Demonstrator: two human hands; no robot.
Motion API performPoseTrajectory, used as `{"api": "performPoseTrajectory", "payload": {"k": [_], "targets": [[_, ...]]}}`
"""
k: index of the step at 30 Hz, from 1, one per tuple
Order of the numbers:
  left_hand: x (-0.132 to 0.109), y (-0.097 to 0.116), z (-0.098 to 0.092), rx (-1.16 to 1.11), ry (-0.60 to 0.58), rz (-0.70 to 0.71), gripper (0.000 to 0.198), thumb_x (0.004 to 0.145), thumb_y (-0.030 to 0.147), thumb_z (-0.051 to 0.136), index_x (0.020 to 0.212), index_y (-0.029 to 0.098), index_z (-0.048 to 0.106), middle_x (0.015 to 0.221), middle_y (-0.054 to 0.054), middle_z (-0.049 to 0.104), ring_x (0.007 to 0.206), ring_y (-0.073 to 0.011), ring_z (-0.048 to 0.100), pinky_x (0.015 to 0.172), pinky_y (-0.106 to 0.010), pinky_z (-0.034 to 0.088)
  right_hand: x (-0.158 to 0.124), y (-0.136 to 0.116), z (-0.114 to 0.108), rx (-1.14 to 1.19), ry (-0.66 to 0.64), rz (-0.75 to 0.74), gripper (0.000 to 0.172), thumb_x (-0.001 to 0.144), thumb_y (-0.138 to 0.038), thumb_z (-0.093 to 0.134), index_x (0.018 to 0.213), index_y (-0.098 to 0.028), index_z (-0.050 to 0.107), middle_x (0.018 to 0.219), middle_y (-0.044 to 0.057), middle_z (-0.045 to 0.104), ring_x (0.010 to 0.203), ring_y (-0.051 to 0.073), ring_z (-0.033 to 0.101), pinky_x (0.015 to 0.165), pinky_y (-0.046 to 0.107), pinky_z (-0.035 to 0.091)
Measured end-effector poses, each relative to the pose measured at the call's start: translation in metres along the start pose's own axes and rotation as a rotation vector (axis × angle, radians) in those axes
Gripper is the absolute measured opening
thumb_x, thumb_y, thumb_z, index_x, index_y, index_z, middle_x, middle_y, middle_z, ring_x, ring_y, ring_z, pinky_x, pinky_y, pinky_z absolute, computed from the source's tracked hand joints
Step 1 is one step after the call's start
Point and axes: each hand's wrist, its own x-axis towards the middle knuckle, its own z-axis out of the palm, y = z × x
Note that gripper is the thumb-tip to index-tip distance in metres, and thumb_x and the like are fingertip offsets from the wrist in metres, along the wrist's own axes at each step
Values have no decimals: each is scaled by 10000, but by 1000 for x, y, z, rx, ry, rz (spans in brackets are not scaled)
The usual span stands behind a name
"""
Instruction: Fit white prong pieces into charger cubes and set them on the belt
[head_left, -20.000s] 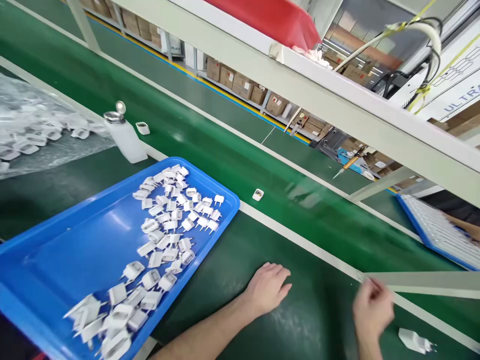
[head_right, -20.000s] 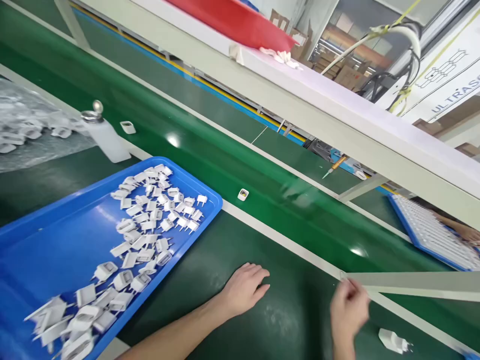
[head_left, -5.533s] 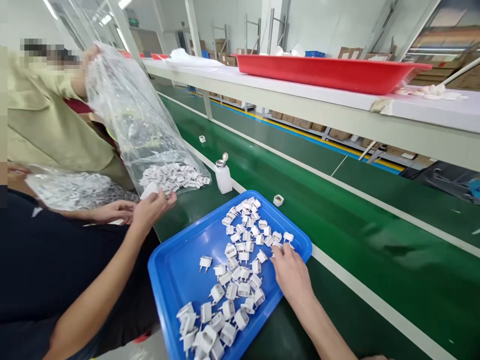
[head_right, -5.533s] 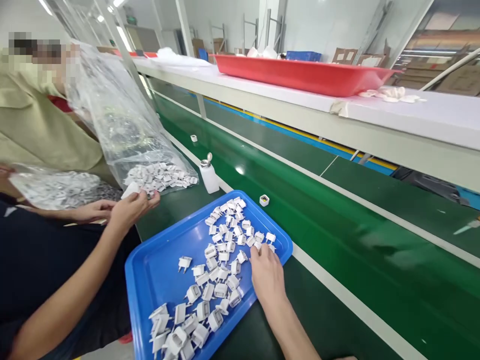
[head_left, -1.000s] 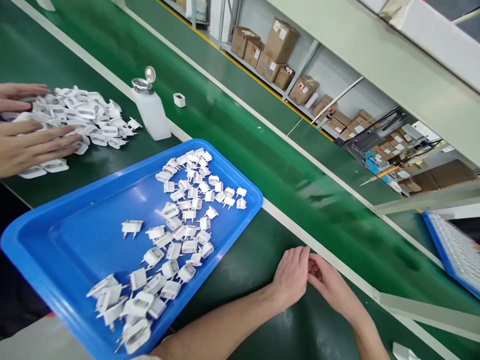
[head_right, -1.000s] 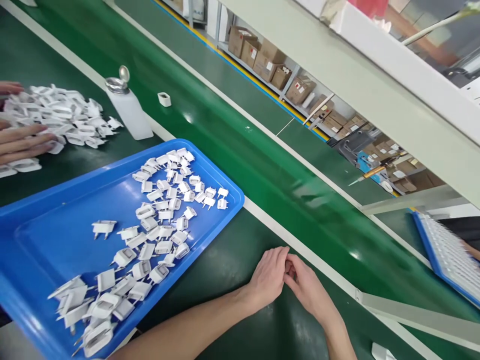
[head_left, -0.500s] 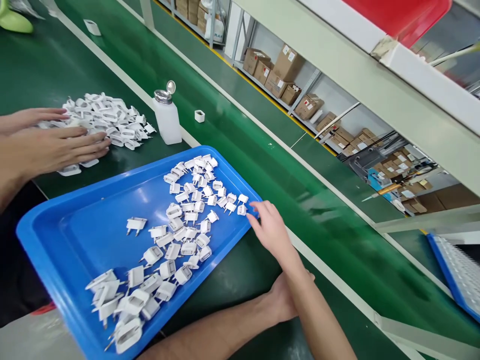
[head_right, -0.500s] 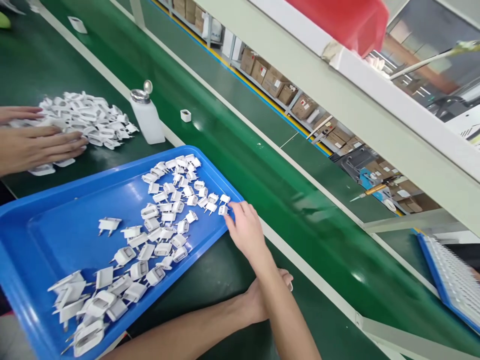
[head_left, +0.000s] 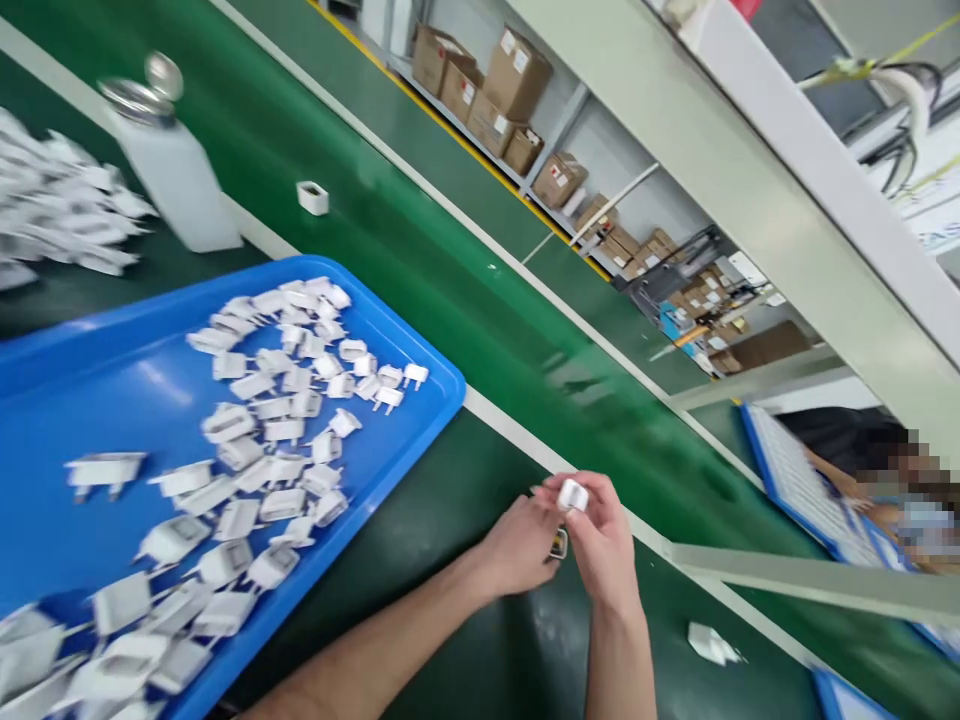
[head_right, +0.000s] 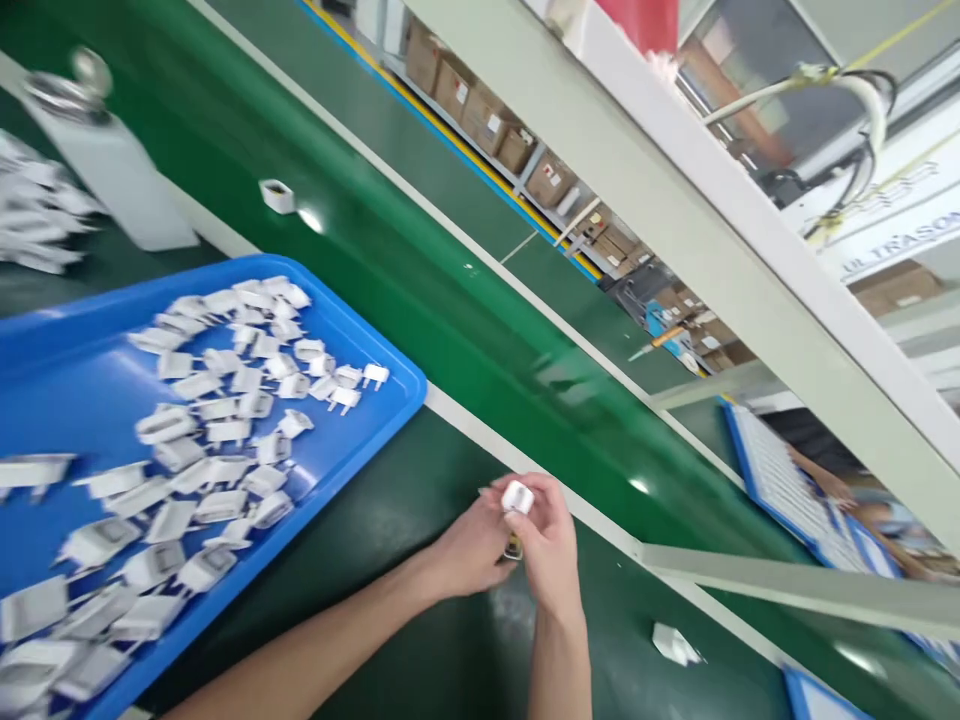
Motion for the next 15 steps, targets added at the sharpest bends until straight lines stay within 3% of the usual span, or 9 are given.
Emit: {"api": "performPoseTrajectory", "payload": {"k": [3, 6, 8, 10, 12, 15], "targets": [[3, 0, -7, 70, -98, 21, 137, 837, 194, 660, 912, 194, 545, 952, -43, 632, 906, -233, 580, 815, -366, 392, -51, 30, -46, -123, 299, 81, 276, 892, -450, 677, 1047, -247, 573, 752, -20, 583, 548, 128, 543, 522, 268, 470], [5, 1, -9, 89, -97, 6, 195, 834, 205, 707, 895, 200, 522, 935, -10, 620, 873, -208, 552, 793, -347, 348, -82, 50, -61, -208, 396, 178, 288, 891, -466, 676, 1038, -222, 631, 624, -58, 499, 444, 100, 418, 433, 238, 364], [6, 2, -10, 69, -99, 23, 201, 839, 213, 716, 910, 207, 528, 928, 11, 624, 866, -198, 544, 794, -344, 334, -89, 52, -58, -255, 399, 220, 291, 891, -438, 696, 1085, -225, 659, 650, -38, 545, 505, 130, 502, 477, 255, 436], [6, 1, -11, 40, -113, 46, 171, 857, 206, 697, 930, 212, 543, 929, 22, 638, 875, -191, 548, 805, -342, 331, -89, 49, -53, -336, 342, 213, 298, 884, -418, 720, 1125, -248, 681, 824, 15, 635, 672, 172, 611, 589, 287, 527], [7, 0, -12, 17, -130, 64, 145, 867, 184, 674, 951, 214, 560, 939, 23, 655, 896, -188, 561, 822, -342, 335, -84, 43, -49, -450, 257, 163, 261, 902, -398, 709, 1132, -277, 704, 1015, 54, 639, 807, 193, 642, 675, 310, 565], [7, -2, -13, -5, -134, 72, 157, 857, 152, 667, 966, 212, 572, 968, 20, 676, 926, -186, 582, 844, -343, 344, -77, 39, -43, -620, 145, 86, 245, 958, -370, 634, 1186, -312, 705, 1108, 70, 587, 818, 188, 644, 706, 327, 586]]}}
